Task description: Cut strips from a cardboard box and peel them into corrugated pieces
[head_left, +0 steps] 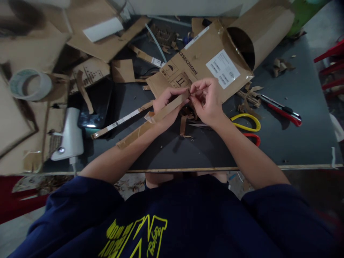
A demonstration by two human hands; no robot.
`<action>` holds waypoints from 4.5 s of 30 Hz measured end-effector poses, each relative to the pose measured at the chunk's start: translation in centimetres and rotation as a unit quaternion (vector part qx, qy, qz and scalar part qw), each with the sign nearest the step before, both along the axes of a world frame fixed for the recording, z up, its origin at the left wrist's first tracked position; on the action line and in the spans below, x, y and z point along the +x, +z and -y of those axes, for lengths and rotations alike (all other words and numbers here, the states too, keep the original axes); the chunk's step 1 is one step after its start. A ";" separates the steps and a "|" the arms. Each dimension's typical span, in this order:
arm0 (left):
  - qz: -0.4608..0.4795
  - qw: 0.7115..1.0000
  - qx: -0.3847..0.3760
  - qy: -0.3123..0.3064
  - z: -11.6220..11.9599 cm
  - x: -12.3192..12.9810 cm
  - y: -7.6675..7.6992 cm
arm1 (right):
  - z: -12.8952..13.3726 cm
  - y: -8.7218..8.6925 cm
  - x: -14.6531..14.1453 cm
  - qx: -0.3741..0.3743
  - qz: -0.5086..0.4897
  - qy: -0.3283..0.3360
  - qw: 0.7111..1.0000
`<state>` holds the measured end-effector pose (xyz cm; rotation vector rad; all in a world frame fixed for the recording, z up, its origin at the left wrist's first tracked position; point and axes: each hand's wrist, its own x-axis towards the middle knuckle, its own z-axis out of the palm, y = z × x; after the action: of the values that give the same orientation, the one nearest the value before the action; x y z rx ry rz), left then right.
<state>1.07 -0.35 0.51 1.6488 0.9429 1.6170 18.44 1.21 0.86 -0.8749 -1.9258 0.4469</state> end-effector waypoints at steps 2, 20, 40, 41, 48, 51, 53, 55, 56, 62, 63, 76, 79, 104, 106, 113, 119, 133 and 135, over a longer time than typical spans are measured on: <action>-0.013 1.000 -0.010 -0.013 -0.2 -0.2 -0.1 | 0.0 0.0 0.0 -0.008 -0.001 0.008 1.000; -0.034 0.993 -0.019 -0.113 -1.1 -0.6 -0.3 | 1.2 3.3 0.6 0.136 0.102 0.006 0.985; 0.025 0.990 -0.074 -0.115 -1.8 -0.6 -2.0 | 1.3 2.8 0.7 0.151 0.158 -0.049 0.975; 0.027 0.990 -0.077 -0.115 -1.8 -0.6 -1.9 | 1.2 2.7 0.7 0.153 0.160 -0.055 0.974; 0.028 0.992 -0.037 -0.119 -1.9 -0.6 -1.6 | 1.0 2.5 0.8 0.205 0.169 -0.058 0.962; 0.035 0.991 -0.045 -0.118 -2.0 -0.5 -1.7 | 1.0 2.2 0.7 0.184 0.177 -0.065 0.965; 0.046 0.990 -0.059 -0.117 -2.0 -0.5 -1.9 | 1.1 2.2 0.7 0.181 0.183 -0.072 0.964; 0.060 0.988 -0.076 -0.121 -2.0 -0.5 -2.0 | 1.2 2.3 0.7 0.190 0.190 -0.075 0.960; 0.066 0.987 -0.084 -0.124 -2.1 -0.5 -2.0 | 1.2 2.3 0.7 0.196 0.195 -0.076 0.958; 0.117 0.974 -0.136 -0.136 -1.8 -0.2 -1.4 | 1.6 2.7 0.8 0.242 0.245 -0.090 0.935; 0.125 0.970 -0.156 -0.140 -1.7 -0.1 -1.2 | 1.6 2.7 0.8 0.239 0.257 -0.093 0.932; 0.146 0.955 -0.196 -0.170 -1.5 0.1 -0.9 | 2.0 2.8 -0.3 0.195 0.196 -0.101 0.956; 0.126 0.958 -0.183 -0.182 -1.4 0.0 -1.0 | 2.0 2.6 -0.4 0.136 0.165 -0.089 0.973; 0.105 0.953 -0.179 -0.221 -0.9 0.2 0.0 | 0.6 2.3 0.1 -0.250 -0.136 0.117 0.952; 0.112 0.953 -0.180 -0.216 -1.0 0.2 -0.2 | 0.4 2.5 0.1 -0.223 -0.132 0.082 0.962; 0.109 0.956 -0.187 -0.198 -1.3 0.0 -0.9 | 0.2 1.9 0.7 -0.039 0.003 -0.089 0.995; 0.049 0.971 -0.156 -0.175 -1.0 0.1 -0.3 | 1.1 2.3 0.7 0.070 0.123 -0.074 0.987; 0.009 0.976 -0.110 -0.189 0.0 -0.1 0.4 | 0.6 3.3 1.2 0.121 0.231 -0.003 0.966; 0.036 0.969 -0.127 -0.208 0.0 -0.3 0.1 | 0.6 3.2 1.3 0.115 0.235 0.010 0.965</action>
<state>0.79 -0.30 0.61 1.4789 0.6789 1.2102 19.71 0.60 4.04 -0.8609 -2.3627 0.0180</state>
